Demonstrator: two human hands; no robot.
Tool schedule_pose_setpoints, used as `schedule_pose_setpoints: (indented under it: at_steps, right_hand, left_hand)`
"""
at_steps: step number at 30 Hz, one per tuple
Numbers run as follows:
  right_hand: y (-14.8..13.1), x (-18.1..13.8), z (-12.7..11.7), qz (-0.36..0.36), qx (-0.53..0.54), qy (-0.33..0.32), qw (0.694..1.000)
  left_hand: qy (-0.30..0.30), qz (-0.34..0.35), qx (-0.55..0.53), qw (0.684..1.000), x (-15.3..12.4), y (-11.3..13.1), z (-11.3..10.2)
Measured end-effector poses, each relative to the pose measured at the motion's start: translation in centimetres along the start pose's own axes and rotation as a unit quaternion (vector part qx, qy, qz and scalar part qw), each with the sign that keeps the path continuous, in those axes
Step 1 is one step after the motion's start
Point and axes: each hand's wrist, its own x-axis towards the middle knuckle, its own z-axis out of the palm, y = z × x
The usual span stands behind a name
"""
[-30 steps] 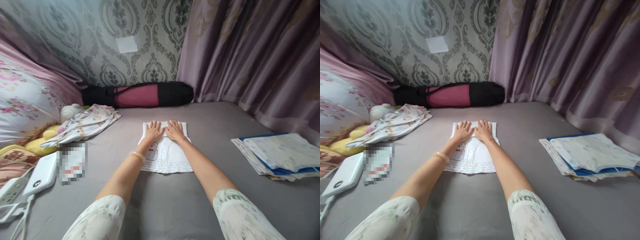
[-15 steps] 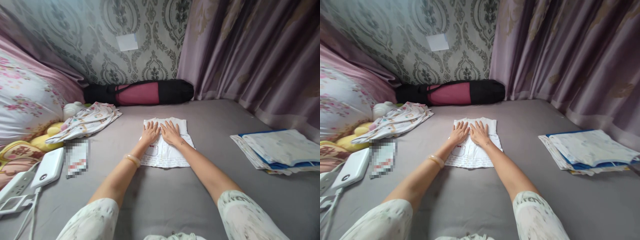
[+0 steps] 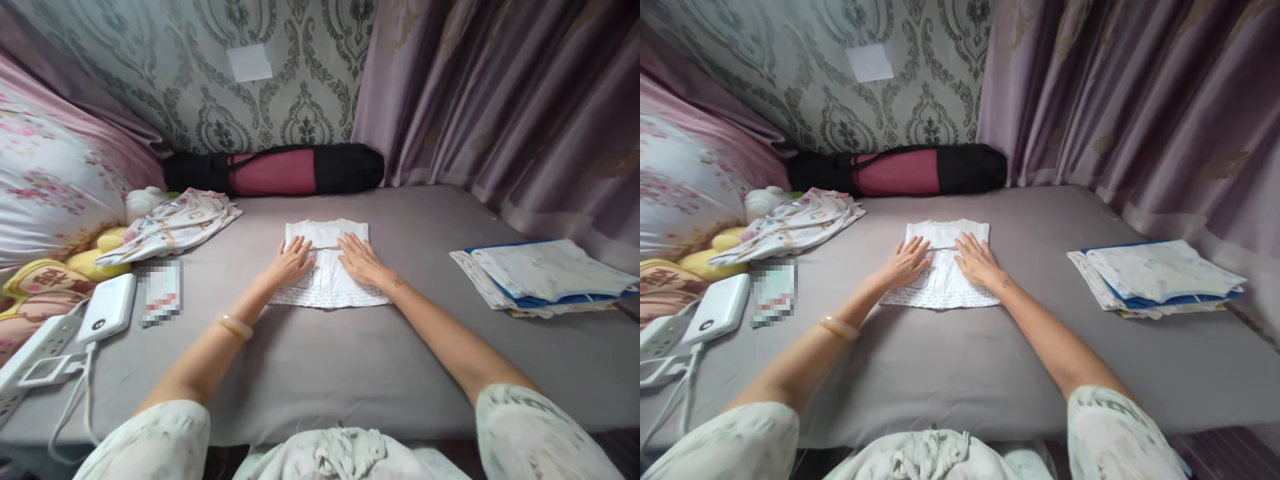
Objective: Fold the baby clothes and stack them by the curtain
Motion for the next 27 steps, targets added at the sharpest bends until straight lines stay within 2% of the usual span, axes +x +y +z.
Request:
schedule_pose_setpoints:
  at_steps: [2,5,13,15,18,22,27]
  right_hand:
    - [0.7,-2.2,0.2,-0.007,-0.015,-0.020,1.000]
    - [1.2,-4.0,0.6,-0.006,-0.029,-0.040,0.999]
    - [0.5,-4.6,0.1,0.007,-0.026,-0.052,0.998]
    - [-0.1,-5.4,-0.2,-0.006,-0.021,-0.054,0.998]
    - [-1.7,-7.1,-0.5,-0.045,-0.007,-0.057,0.997]
    - [-3.8,-8.8,-0.3,-0.064,0.011,-0.071,0.995]
    - [-4.4,-9.2,-0.1,-0.074,0.002,-0.087,0.993]
  left_hand:
    - [-0.011,0.039,-0.003,0.999,-1.9,0.0,0.1]
    - [-0.019,0.036,-0.006,0.999,-3.4,0.0,0.5]
    - [-0.026,0.018,-0.013,0.999,-3.6,0.0,0.9]
    - [-0.025,0.020,-0.019,0.999,-4.3,0.7,0.5]
    - [-0.030,0.057,-0.035,0.997,-5.6,2.5,-0.2]
    - [-0.069,0.109,-0.063,0.990,-7.0,4.9,-0.6]
    - [-0.093,0.115,-0.060,0.987,-7.3,5.7,0.0]
